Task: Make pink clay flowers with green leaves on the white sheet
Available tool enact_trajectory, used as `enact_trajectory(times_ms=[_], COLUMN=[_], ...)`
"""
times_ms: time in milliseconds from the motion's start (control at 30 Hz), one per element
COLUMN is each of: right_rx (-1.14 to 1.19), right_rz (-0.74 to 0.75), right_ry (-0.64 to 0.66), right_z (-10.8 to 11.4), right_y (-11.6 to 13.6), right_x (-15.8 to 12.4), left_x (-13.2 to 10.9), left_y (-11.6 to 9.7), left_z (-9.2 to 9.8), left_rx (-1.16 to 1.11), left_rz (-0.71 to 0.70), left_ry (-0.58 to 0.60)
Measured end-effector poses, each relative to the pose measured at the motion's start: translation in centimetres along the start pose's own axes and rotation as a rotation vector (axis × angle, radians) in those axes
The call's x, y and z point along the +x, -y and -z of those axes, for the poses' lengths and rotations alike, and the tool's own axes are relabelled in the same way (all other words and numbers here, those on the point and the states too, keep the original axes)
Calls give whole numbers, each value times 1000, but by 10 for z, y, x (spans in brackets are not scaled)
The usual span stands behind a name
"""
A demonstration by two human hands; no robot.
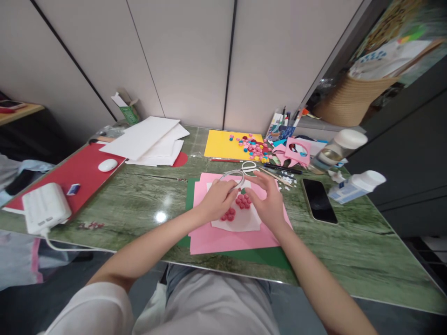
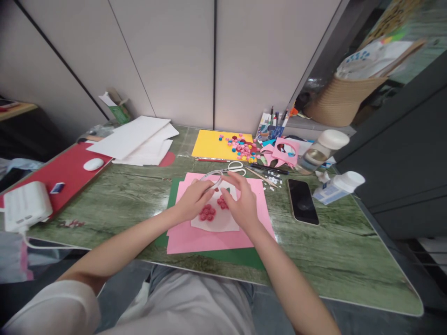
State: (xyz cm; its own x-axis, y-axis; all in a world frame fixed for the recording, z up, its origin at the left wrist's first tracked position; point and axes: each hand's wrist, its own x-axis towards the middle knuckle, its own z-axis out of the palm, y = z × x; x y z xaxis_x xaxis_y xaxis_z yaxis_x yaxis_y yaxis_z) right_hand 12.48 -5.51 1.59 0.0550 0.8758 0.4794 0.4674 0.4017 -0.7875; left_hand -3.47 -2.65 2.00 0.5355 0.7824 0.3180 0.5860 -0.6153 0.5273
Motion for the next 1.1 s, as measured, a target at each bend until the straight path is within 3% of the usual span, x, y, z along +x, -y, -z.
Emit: enact_trajectory(times_ms=[200, 567, 900, 1100], right_rx=[-176, -119, -427, -406], right_rz=[73, -15, 207, 160], right_ry=[-11, -77, -110, -108], right_z=[-4, -7, -6, -9], right_y=[3, -1, -10, -8], right_x=[-5, -5, -5, -5], left_x=[-1, -1, -2, -3], left_y=[2, 4, 6, 6], left_z=[-4, -7, -9, -9], left_rx=[76, 249, 326, 404], left_rz=[-7, -39, -75, -111], left_ry=[18, 31, 38, 24])
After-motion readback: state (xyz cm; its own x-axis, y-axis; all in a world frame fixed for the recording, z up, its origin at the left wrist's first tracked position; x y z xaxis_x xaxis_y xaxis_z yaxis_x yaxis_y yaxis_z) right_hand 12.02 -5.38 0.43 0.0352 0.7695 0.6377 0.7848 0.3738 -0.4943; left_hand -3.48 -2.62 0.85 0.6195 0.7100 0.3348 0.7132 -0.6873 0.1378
